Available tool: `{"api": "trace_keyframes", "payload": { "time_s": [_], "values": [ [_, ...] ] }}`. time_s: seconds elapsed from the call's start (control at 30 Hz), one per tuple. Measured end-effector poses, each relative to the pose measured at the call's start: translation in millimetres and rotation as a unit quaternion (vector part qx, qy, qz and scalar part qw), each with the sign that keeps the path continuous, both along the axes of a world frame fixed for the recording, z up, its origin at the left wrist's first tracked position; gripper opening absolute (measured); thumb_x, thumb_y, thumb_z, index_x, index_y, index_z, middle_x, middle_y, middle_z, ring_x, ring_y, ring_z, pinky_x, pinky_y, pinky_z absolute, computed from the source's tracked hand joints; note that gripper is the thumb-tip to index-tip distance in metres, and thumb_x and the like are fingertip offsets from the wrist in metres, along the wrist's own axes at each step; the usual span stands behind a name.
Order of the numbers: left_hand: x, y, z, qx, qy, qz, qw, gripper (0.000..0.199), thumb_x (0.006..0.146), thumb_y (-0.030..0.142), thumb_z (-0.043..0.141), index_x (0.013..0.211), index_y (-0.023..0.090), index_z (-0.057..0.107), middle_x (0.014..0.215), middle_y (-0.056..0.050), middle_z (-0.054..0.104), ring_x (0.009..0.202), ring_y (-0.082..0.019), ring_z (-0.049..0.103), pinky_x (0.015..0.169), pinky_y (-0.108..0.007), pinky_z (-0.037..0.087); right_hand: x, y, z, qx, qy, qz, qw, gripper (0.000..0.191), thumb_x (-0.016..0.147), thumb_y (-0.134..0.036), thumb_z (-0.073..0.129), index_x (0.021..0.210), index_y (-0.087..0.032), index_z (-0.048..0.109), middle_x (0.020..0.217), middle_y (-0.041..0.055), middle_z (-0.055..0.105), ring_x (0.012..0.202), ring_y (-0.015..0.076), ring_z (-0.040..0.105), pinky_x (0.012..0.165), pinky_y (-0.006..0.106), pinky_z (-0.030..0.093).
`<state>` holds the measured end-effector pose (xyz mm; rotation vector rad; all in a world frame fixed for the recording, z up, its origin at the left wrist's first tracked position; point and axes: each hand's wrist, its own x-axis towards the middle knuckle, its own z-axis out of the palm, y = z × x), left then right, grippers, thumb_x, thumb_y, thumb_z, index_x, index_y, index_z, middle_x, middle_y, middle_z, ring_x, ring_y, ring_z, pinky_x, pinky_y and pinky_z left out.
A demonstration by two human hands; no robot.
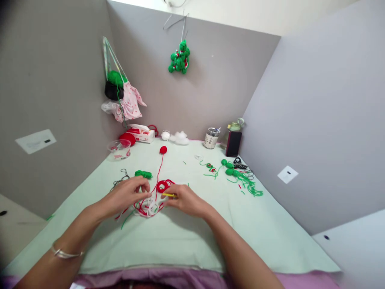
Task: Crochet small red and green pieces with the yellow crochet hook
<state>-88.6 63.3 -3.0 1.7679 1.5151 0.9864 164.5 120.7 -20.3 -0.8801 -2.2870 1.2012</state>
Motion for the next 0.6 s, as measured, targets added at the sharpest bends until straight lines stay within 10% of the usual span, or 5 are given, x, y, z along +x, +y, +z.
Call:
{"api": "trace_keyframes", "payload": {
  "time_s": [0.17, 0.33, 0.6],
  "values": [
    [-13.9, -3.4, -17.7, -0.003, 0.092, 0.015, 0.996, 0.014, 0.071, 0.017, 0.071, 0.062, 0.027, 0.066, 0.072, -0.001, 0.067, 0.074, -0.026, 0.062, 0.066, -0.033, 0.038, -8.2, -13.6, 0.4, 0.012, -0.014, 0.018, 1.0, 0.004, 0.086, -0.018, 0.077, 0.083, -0.021, 0.077, 0.091, 0.0056, 0.071, 0.084, 0.0203, 0.061, 0.083, 0.033, 0.047],
    [-43.4, 14.7, -3.7, 0.059, 0.116, 0.108, 0.986, 0.007, 0.079, 0.03, 0.066, 0.073, 0.028, 0.069, 0.085, -0.003, 0.071, 0.082, -0.027, 0.062, 0.072, -0.034, 0.042, 5.2, -8.2, 20.9, -0.06, 0.071, -0.037, 0.995, 0.021, 0.093, -0.041, 0.07, 0.085, -0.021, 0.071, 0.084, 0.0033, 0.071, 0.075, 0.0173, 0.058, 0.068, 0.029, 0.045],
    [-84.0, 41.4, 6.7, 0.115, 0.066, 0.233, 0.963, 0.011, 0.078, 0.036, 0.063, 0.078, 0.025, 0.064, 0.083, -0.003, 0.072, 0.08, -0.025, 0.065, 0.08, -0.036, 0.048, 27.9, 15.3, 33.2, -0.16, 0.254, -0.183, 0.936, 0.037, 0.078, -0.051, 0.079, 0.086, -0.022, 0.059, 0.061, -0.0082, 0.051, 0.046, 0.0049, 0.018, 0.046, 0.024, 0.012]
  ]
}}
